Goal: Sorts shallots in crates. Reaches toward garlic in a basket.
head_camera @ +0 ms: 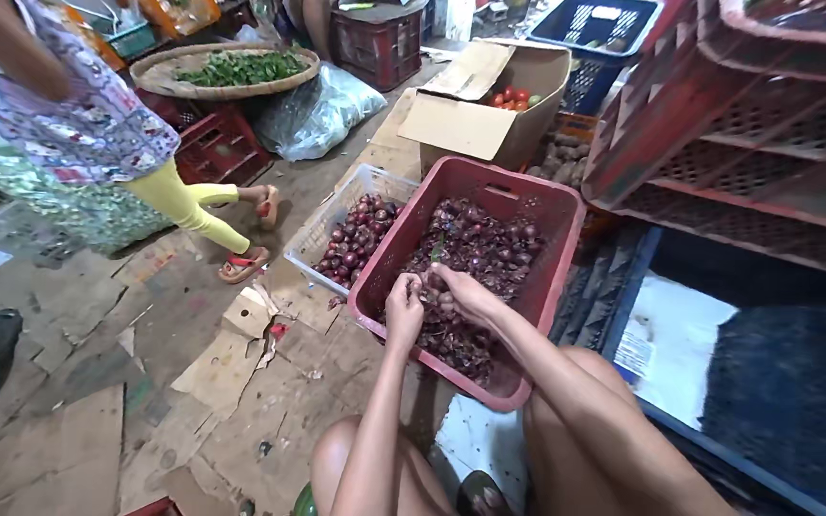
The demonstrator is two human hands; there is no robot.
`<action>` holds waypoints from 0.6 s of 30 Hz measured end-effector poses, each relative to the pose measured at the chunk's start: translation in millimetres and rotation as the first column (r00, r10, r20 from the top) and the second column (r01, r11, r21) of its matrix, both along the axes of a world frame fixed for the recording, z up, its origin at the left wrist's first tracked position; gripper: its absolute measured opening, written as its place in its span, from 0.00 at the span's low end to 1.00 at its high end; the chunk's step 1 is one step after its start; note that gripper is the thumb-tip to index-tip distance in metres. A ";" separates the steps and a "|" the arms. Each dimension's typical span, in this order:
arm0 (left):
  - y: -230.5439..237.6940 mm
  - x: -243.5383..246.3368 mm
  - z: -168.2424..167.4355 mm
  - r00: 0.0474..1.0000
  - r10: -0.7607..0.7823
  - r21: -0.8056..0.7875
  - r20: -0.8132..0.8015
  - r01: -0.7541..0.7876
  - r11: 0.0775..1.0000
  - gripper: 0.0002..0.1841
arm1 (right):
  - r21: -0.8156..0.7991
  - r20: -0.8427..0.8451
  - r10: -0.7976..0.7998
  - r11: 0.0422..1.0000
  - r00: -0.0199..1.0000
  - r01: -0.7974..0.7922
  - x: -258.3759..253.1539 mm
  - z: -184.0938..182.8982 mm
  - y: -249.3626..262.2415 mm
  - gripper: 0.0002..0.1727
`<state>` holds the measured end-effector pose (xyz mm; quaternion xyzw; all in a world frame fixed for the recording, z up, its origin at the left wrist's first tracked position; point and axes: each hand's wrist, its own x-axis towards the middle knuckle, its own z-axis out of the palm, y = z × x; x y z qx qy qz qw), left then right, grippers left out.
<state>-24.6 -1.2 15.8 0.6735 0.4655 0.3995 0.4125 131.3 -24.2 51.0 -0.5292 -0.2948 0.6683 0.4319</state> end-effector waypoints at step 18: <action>-1.3 0.5 9.2 0.957 -0.075 -0.055 0.281 0.094 0.994 0.11 | -0.023 0.207 0.169 0.985 0.964 -0.168 13.1 9.0 -8.7 0.37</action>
